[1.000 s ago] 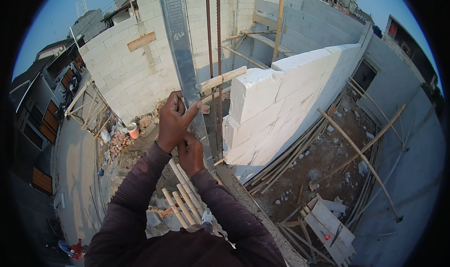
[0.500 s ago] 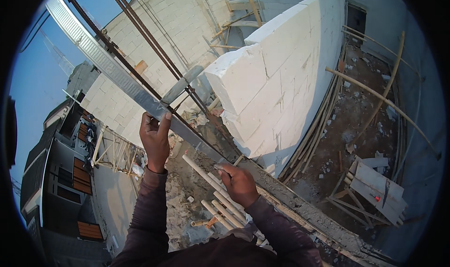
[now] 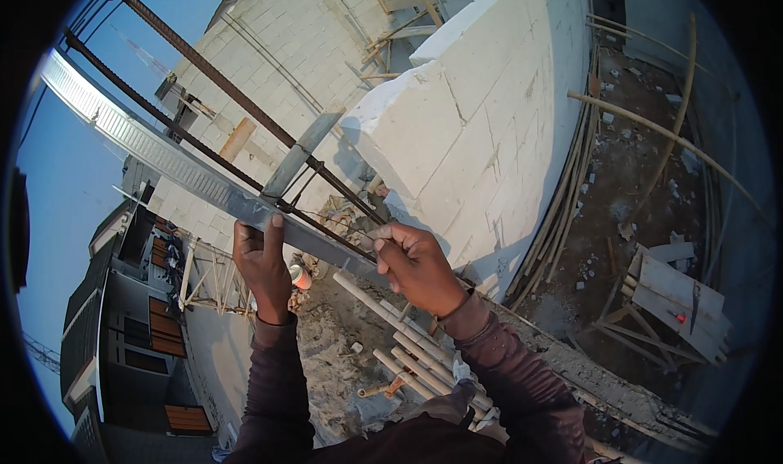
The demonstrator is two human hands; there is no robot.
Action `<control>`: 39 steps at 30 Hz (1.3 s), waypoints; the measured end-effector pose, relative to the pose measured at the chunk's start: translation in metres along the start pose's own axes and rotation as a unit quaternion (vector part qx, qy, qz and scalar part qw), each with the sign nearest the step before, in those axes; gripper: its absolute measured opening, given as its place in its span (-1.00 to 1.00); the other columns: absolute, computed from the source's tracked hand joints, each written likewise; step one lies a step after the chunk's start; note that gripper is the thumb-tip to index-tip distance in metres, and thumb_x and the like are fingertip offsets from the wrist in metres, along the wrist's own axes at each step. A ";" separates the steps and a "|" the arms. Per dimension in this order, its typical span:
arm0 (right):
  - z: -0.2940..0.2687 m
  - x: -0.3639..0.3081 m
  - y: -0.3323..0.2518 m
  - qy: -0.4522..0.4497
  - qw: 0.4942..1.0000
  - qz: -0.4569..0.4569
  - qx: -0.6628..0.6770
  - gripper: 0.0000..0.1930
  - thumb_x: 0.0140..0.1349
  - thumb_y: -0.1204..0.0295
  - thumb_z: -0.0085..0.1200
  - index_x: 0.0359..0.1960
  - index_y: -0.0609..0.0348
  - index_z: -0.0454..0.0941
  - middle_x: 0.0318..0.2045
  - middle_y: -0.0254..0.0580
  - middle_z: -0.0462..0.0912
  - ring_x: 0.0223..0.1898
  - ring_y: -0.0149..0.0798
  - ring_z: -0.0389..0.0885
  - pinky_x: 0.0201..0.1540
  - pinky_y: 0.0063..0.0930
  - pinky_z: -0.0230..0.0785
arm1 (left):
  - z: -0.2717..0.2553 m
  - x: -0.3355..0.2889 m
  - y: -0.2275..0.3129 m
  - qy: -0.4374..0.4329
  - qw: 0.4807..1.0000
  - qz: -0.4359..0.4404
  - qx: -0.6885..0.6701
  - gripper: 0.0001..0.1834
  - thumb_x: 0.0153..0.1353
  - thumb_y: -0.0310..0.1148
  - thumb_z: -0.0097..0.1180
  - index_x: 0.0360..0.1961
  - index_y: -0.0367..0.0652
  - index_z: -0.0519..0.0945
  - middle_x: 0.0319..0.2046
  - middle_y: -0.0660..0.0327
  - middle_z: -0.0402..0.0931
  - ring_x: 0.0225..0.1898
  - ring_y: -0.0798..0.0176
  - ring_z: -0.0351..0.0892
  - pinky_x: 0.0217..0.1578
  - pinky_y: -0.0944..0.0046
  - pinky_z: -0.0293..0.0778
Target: The person positions a long metal track against a concrete beam and then uses a pair of pliers to twist a wire, securing the track to the structure.
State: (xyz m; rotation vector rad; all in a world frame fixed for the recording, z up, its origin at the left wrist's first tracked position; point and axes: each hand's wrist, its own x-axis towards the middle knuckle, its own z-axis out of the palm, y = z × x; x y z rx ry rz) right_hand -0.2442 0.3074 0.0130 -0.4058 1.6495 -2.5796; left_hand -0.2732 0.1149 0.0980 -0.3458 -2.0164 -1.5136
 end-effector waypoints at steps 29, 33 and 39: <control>0.041 0.065 -0.026 -0.067 0.993 0.089 0.037 -0.86 0.37 0.38 -0.01 -0.18 0.18 0.49 -0.52 -0.39 0.52 -0.66 -0.60 0.36 -0.65 -0.74 0.14 | 0.003 -0.006 -0.019 0.034 0.997 -0.005 -0.070 -0.74 0.14 -0.44 0.31 -0.24 -0.27 0.48 -0.38 0.31 0.54 -0.38 0.52 0.44 -0.33 0.46 0.38; 0.055 0.081 -0.038 -0.062 0.994 0.054 -0.067 -0.87 0.33 0.38 0.05 -0.25 0.17 0.55 -0.53 -0.49 0.47 -0.58 -0.64 0.35 -0.59 -0.76 0.16 | -0.001 -0.005 -0.020 0.027 0.998 0.008 -0.055 -0.72 0.13 -0.41 0.33 -0.24 -0.26 0.48 -0.39 0.31 0.53 -0.38 0.52 0.44 -0.34 0.45 0.38; 0.059 0.091 -0.049 -0.102 0.990 0.036 -0.095 -0.90 0.24 0.50 0.09 -0.23 0.19 0.57 -0.53 -0.48 0.49 -0.55 -0.64 0.38 -0.56 -0.74 0.18 | 0.002 -0.003 -0.028 0.037 0.998 0.008 -0.054 -0.70 0.12 -0.40 0.34 -0.23 -0.26 0.47 -0.40 0.30 0.52 -0.39 0.51 0.43 -0.35 0.45 0.38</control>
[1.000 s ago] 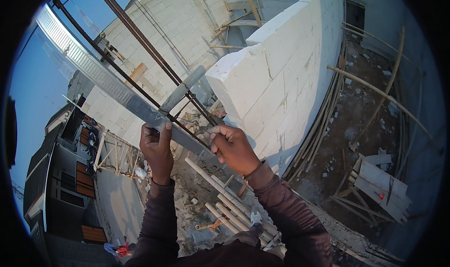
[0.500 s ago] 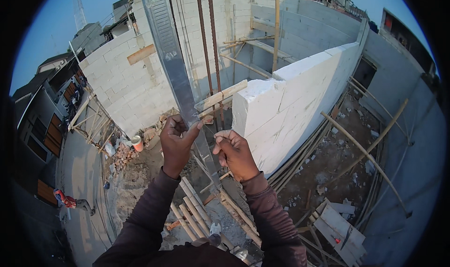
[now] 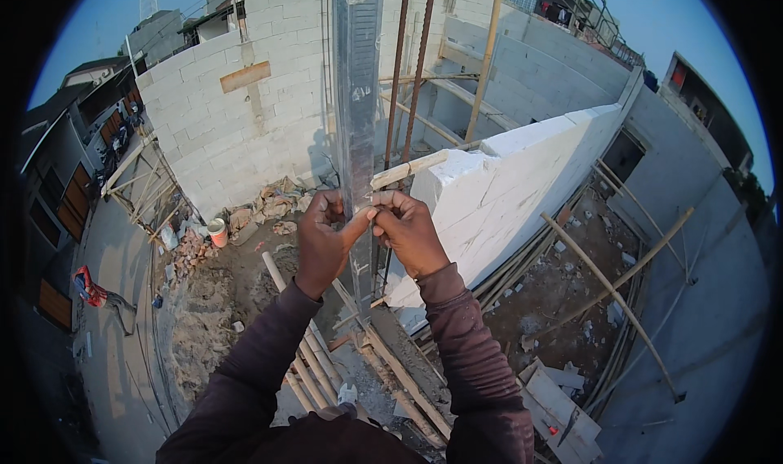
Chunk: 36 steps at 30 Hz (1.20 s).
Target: The person positions a long metal track against a concrete beam and then uses a pair of pliers to twist a wire, securing the track to the structure.
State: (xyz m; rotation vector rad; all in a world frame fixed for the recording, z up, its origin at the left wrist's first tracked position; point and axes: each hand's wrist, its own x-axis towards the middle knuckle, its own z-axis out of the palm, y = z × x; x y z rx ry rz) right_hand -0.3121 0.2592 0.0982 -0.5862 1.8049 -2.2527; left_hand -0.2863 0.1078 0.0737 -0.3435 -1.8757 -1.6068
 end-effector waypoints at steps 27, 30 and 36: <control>-0.001 0.007 0.011 0.020 0.999 -0.001 0.028 -0.89 0.24 0.49 0.05 -0.24 0.18 0.58 -0.49 -0.52 0.49 -0.50 -0.66 0.37 -0.52 -0.76 0.13 | 0.015 0.002 0.001 0.049 0.977 -0.026 -0.207 -0.46 0.08 -0.51 0.34 0.03 -0.29 0.31 -0.31 0.34 0.38 -0.33 0.52 0.38 -0.32 0.49 0.35; -0.002 0.007 0.010 0.018 1.000 0.004 0.022 -0.90 0.23 0.50 0.05 -0.26 0.18 0.58 -0.49 -0.53 0.49 -0.50 -0.66 0.36 -0.52 -0.76 0.11 | 0.010 0.002 0.009 0.011 0.972 -0.054 -0.230 -0.42 0.07 -0.55 0.33 0.07 -0.31 0.28 -0.28 0.34 0.34 -0.27 0.54 0.38 -0.28 0.51 0.37; -0.002 0.010 0.013 0.028 0.999 0.000 0.021 -0.88 0.24 0.51 0.03 -0.25 0.20 0.60 -0.52 -0.52 0.48 -0.53 -0.66 0.34 -0.53 -0.75 0.11 | 0.014 0.003 -0.005 0.013 0.973 -0.034 -0.229 -0.48 0.08 -0.55 0.33 0.01 -0.24 0.32 -0.35 0.40 0.28 -0.34 0.56 0.29 -0.32 0.54 0.31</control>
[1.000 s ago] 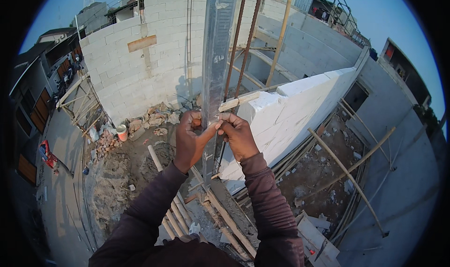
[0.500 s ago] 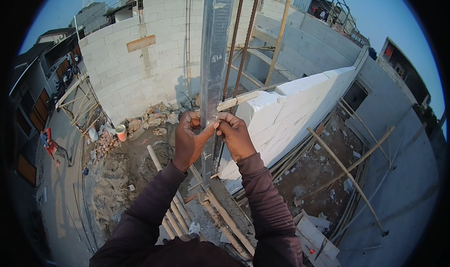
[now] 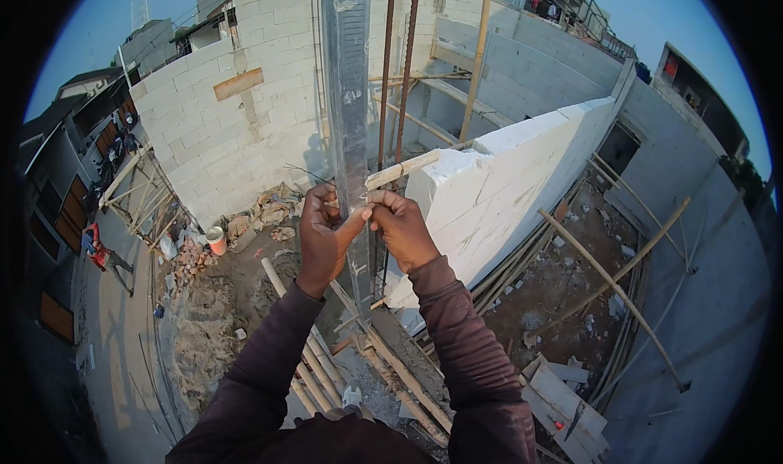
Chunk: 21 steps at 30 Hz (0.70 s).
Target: The person positions a long metal track against a concrete beam and then uses a pair of pliers to twist a wire, securing the track to the structure.
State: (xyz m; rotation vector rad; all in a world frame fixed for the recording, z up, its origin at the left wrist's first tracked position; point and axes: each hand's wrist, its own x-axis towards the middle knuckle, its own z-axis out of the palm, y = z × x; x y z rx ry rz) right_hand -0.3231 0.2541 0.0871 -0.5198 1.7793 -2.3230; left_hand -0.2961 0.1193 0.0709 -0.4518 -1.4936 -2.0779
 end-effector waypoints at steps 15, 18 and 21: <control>-0.004 -0.061 -0.052 0.044 0.994 0.043 -0.086 -0.84 0.27 0.43 0.11 -0.34 0.32 0.58 -0.63 -0.42 0.46 -0.73 -0.60 0.34 -0.73 -0.70 0.09 | 0.005 -0.008 0.013 0.033 0.994 0.015 0.108 -0.51 0.13 -0.41 0.33 0.04 -0.28 0.40 -0.49 0.43 0.28 -0.44 0.53 0.22 -0.41 0.48 0.25; -0.001 -0.063 -0.049 0.044 0.997 0.025 -0.063 -0.83 0.28 0.42 0.10 -0.35 0.31 0.57 -0.62 -0.42 0.47 -0.74 -0.61 0.33 -0.73 -0.70 0.09 | 0.004 -0.009 0.015 0.030 0.986 0.032 0.162 -0.41 0.13 -0.41 0.33 0.15 -0.33 0.38 -0.41 0.36 0.36 -0.41 0.50 0.29 -0.37 0.46 0.31; -0.003 -0.066 -0.043 0.050 0.997 0.024 -0.056 -0.83 0.28 0.42 0.09 -0.32 0.31 0.58 -0.60 -0.41 0.47 -0.74 -0.61 0.32 -0.73 -0.70 0.09 | 0.002 -0.005 0.013 0.010 0.968 0.104 0.227 -0.39 0.13 -0.40 0.32 0.17 -0.36 0.38 -0.28 0.27 0.42 -0.35 0.47 0.39 -0.33 0.41 0.37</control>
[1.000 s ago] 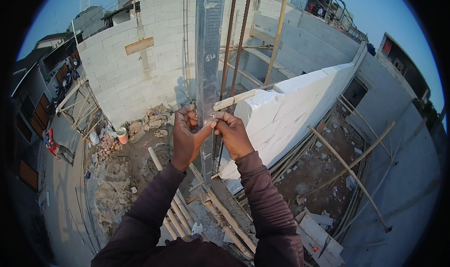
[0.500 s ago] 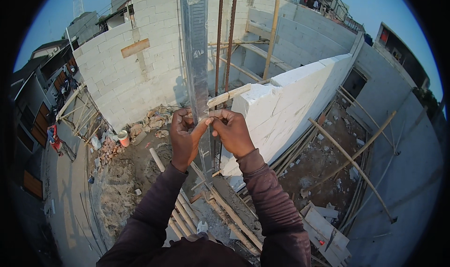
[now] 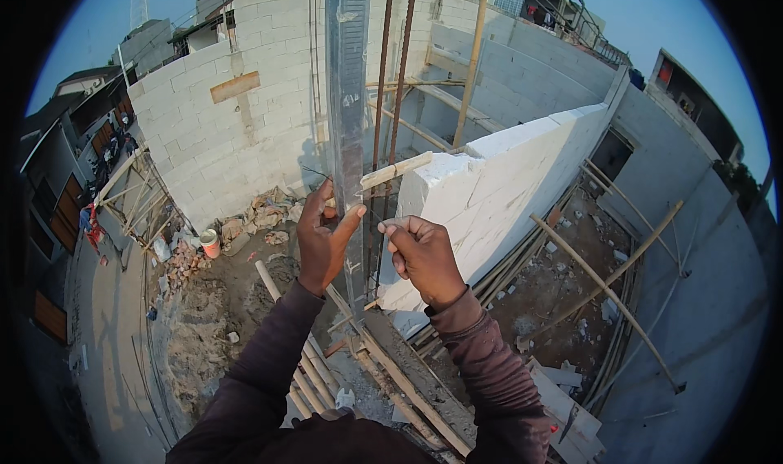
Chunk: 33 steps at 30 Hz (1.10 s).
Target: The person positions a long metal track against a concrete beam and then uses a pair of pliers to twist a wire, securing the track to the structure.
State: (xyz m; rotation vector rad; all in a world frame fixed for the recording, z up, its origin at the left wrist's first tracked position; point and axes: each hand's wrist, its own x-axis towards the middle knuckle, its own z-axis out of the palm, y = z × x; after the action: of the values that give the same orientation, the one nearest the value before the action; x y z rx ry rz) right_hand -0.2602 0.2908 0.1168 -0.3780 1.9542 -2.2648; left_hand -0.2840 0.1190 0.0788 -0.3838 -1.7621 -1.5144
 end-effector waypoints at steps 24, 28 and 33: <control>0.069 -0.020 -0.005 -0.016 0.966 -0.178 -0.187 -0.77 0.26 0.55 0.00 -0.09 0.44 0.49 -0.58 -0.10 0.62 -0.61 -0.34 0.65 -0.60 -0.52 0.37 | 0.004 -0.006 -0.015 0.048 0.992 0.098 0.067 -0.47 0.13 -0.45 0.27 0.11 -0.36 0.41 -0.13 0.05 0.48 -0.21 0.21 0.51 -0.18 0.26 0.45; 0.076 -0.014 -0.005 -0.005 0.922 -0.208 -0.325 -0.92 0.27 0.58 0.01 -0.32 0.39 0.47 -0.55 -0.08 0.64 -0.58 -0.32 0.66 -0.54 -0.50 0.41 | 0.007 -0.007 -0.024 0.073 0.988 0.129 0.051 -0.44 0.08 -0.41 0.32 0.11 -0.34 0.44 -0.04 0.01 0.48 -0.11 0.09 0.55 -0.12 0.20 0.49; 0.071 -0.014 -0.011 -0.009 0.896 -0.223 -0.383 -0.87 0.23 0.50 0.05 -0.28 0.36 0.50 -0.58 0.07 0.60 -0.52 0.01 0.64 -0.46 -0.27 0.43 | 0.011 -0.005 -0.011 0.060 0.993 0.070 0.071 -0.47 0.07 -0.43 0.32 0.08 -0.33 0.48 -0.07 0.00 0.51 -0.17 0.09 0.59 -0.18 0.22 0.51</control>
State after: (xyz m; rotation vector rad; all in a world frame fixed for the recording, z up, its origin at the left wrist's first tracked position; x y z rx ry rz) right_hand -0.2271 0.2284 0.1353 -1.0008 2.9258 -1.5249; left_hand -0.2921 0.1278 0.0677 -0.3310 -1.6992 -1.2797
